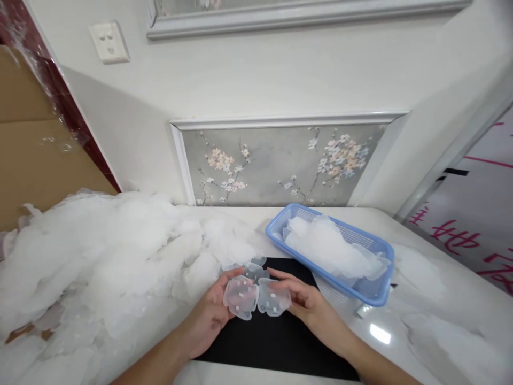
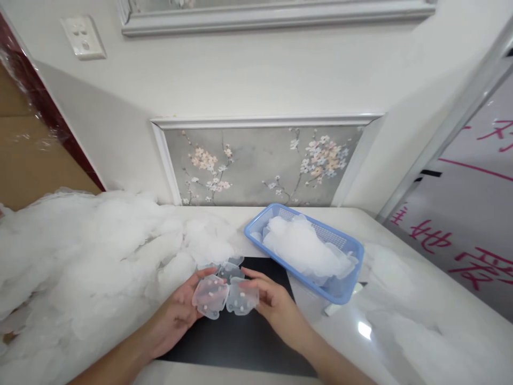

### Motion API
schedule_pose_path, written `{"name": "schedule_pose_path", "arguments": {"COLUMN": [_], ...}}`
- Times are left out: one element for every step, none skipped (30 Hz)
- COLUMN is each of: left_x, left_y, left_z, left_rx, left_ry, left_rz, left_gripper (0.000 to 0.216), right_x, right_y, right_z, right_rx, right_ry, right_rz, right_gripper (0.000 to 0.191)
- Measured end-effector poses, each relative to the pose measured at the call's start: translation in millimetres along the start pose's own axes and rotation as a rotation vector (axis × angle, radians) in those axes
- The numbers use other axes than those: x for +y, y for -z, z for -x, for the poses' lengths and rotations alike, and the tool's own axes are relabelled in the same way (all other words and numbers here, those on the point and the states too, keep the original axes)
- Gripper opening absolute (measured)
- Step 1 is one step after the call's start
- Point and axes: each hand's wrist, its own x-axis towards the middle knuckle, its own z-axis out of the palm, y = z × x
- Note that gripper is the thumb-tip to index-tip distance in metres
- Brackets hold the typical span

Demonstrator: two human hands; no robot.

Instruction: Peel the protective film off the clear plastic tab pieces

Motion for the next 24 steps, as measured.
{"name": "schedule_pose_path", "arguments": {"left_x": [-0.3, -0.6, -0.9, -1.2, -1.5, -1.9, -2.3, -2.8, -3.5, -4.2, -4.8, -5.4, -5.8, -5.8, -5.5, -4.7, -3.5, -2.0, -0.3, 1.3, 2.7, 3.7, 4.3, 4.4], "left_y": [-0.8, -1.4, -1.6, -1.5, -1.1, -0.4, 0.5, 1.4, 2.3, 3.0, 3.5, 3.7, 3.6, 3.3, 2.7, 2.0, 1.2, 0.5, -0.1, -0.6, -0.8, -0.7, -0.5, -0.1], "left_z": [-0.1, -0.3, -0.6, -1.0, -1.4, -1.8, -2.3, -2.9, -3.5, -4.2, -4.9, -5.4, -5.9, -6.2, -6.3, -6.1, -5.7, -5.1, -4.5, -3.8, -3.2, -2.7, -2.3, -1.9], "left_rx": [0.017, 0.041, 0.069, 0.097, 0.125, 0.151, 0.173, 0.194, 0.212, 0.229, 0.244, 0.25, 0.253, 0.25, 0.243, 0.235, 0.228, 0.226, 0.224, 0.218, 0.211, 0.195, 0.174, 0.149], "left_ry": [0.002, 0.003, 0.003, 0.0, -0.007, -0.017, -0.028, -0.033, -0.033, -0.03, -0.023, -0.014, -0.004, 0.008, 0.017, 0.028, 0.038, 0.049, 0.062, 0.076, 0.087, 0.097, 0.103, 0.107], "left_rz": [-0.042, -0.091, -0.146, -0.204, -0.264, -0.32, -0.366, -0.396, -0.413, -0.412, -0.395, -0.365, -0.329, -0.291, -0.253, -0.217, -0.187, -0.162, -0.141, -0.121, -0.099, -0.073, -0.046, -0.021], "left_gripper": [0.08, 0.075, 0.068, 0.061, 0.053, 0.045, 0.038, 0.033, 0.031, 0.032, 0.033, 0.035, 0.036, 0.036, 0.035, 0.034, 0.034, 0.035, 0.037, 0.041, 0.044, 0.047, 0.051, 0.054], "right_x": [-0.1, -0.6, -1.7, -3.3, -5.2, -7.1, -9.0, -10.6, -11.6, -12.0, -11.7, -10.8, -9.3, -7.5, -5.6, -3.8, -2.3, -1.2, -0.4, 0.2, 0.6, 1.1, 1.6, 2.3], "right_y": [0.8, 1.3, 1.5, 1.2, 0.6, -0.4, -1.5, -2.6, -3.4, -3.8, -3.8, -3.2, -2.3, -1.1, 0.1, 1.3, 2.2, 2.9, 3.4, 3.7, 3.9, 4.1, 4.3, 4.5], "right_z": [-0.5, -0.9, -0.9, -0.7, -0.2, 0.3, 0.8, 1.2, 1.2, 1.0, 0.5, -0.3, -1.3, -2.4, -3.4, -4.4, -5.1, -5.6, -5.9, -6.0, -5.9, -5.8, -5.7, -5.5], "right_rx": [0.035, 0.074, 0.115, 0.152, 0.182, 0.199, 0.205, 0.198, 0.179, 0.151, 0.12, 0.092, 0.07, 0.056, 0.05, 0.046, 0.046, 0.05, 0.054, 0.056, 0.056, 0.053, 0.047, 0.039], "right_ry": [0.017, 0.038, 0.052, 0.052, 0.035, 0.002, -0.037, -0.074, -0.103, -0.125, -0.145, -0.16, -0.17, -0.182, -0.191, -0.202, -0.214, -0.228, -0.24, -0.248, -0.25, -0.251, -0.248, -0.244], "right_rz": [0.072, 0.135, 0.17, 0.167, 0.122, 0.042, -0.064, -0.178, -0.285, -0.379, -0.458, -0.52, -0.566, -0.599, -0.625, -0.645, -0.658, -0.666, -0.67, -0.669, -0.665, -0.662, -0.66, -0.66], "right_gripper": [0.018, 0.019, 0.023, 0.026, 0.029, 0.03, 0.03, 0.029, 0.03, 0.033, 0.035, 0.036, 0.036, 0.036, 0.037, 0.039, 0.042, 0.044, 0.046, 0.048, 0.049, 0.051, 0.051, 0.051]}}
